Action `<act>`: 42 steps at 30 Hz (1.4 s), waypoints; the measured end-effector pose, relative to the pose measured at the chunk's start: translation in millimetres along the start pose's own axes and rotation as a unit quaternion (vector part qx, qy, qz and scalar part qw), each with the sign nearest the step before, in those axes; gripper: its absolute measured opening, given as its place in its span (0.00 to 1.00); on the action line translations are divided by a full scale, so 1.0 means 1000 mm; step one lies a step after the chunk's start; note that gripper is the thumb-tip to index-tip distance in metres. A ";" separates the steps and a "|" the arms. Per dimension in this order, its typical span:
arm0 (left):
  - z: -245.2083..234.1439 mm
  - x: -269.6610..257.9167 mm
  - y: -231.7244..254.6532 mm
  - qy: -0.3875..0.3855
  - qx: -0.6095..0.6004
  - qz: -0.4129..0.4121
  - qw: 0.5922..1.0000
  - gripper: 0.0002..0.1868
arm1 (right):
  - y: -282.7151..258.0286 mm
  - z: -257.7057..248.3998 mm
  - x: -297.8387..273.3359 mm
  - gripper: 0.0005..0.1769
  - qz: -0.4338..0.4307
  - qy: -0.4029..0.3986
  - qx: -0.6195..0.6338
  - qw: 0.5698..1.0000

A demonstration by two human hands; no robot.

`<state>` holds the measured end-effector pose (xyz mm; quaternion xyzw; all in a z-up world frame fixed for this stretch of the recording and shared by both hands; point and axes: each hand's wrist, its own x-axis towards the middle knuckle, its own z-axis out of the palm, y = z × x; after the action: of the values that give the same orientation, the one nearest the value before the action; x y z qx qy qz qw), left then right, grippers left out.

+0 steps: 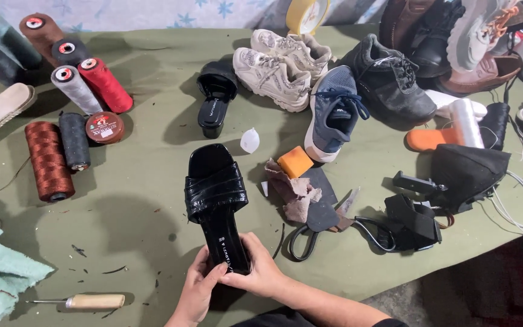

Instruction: The person applies glue to the sole of a black high-heeled shoe and presses a black fabric piece onto it. They smooth the fabric, turn the shoe over to inspect the sides, and then apply glue to the heel area to attach another piece of fabric.

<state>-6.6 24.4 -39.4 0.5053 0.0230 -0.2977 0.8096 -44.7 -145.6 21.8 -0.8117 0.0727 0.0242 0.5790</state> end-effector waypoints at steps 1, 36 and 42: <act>-0.001 0.001 0.000 -0.001 -0.002 -0.010 1.000 0.18 | 0.001 0.000 0.001 0.46 -0.001 0.000 -0.001 1.000; -0.014 0.002 -0.007 -0.064 0.033 0.007 0.997 0.22 | 0.013 -0.004 -0.004 0.48 -0.059 -0.033 0.082 0.994; -0.007 -0.001 0.003 -0.055 0.005 -0.004 0.998 0.23 | 0.002 -0.004 -0.002 0.48 -0.030 -0.024 0.046 0.998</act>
<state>-3.8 31.7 -39.9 0.4920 -0.0211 -0.3285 0.8059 -47.3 -150.2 21.8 -0.7850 0.0359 0.0227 0.6181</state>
